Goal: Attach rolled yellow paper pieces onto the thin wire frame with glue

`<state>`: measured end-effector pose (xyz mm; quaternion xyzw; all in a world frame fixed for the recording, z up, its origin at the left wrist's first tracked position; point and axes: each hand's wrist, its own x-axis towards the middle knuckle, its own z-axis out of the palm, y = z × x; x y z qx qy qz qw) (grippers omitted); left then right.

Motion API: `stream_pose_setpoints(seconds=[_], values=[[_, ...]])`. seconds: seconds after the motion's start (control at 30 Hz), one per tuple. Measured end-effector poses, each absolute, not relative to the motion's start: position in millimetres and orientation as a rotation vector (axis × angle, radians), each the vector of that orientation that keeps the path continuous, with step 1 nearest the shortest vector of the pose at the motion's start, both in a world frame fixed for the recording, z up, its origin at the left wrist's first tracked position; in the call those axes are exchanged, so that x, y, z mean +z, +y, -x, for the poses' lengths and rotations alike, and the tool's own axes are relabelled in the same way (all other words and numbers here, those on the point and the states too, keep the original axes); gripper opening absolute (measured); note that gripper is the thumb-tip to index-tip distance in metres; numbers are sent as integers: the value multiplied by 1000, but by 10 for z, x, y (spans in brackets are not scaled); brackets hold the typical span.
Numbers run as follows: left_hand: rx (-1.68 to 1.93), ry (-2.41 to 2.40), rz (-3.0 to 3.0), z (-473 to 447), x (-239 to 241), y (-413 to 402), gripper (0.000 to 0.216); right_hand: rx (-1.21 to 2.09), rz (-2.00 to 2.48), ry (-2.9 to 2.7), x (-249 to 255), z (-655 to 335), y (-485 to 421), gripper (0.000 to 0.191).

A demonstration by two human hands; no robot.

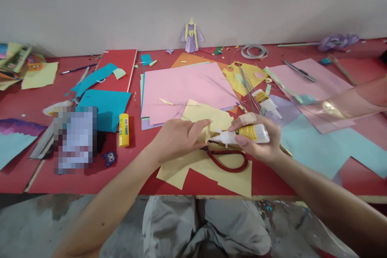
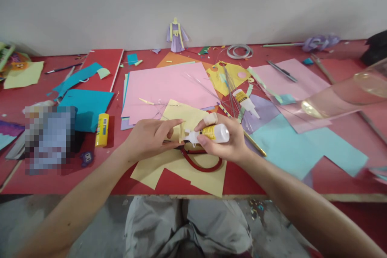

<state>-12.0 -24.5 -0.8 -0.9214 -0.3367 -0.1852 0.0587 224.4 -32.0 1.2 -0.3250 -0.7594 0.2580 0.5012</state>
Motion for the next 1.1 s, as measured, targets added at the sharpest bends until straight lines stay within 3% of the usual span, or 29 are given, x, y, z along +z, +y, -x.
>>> stream_pose_setpoints(seconds=[0.37,0.87,1.1], values=[[-588,-1088,2927,123,4,-259,45,803,855,-1724,11,-2202,-301,21],[-651,-1080,2896,120,-30,-261,47,1225,930,-1347,-101,-2265,-236,25],[-614,-1085,2917,112,-9,-258,46,1058,961,-1503,-44,-2243,-268,26]])
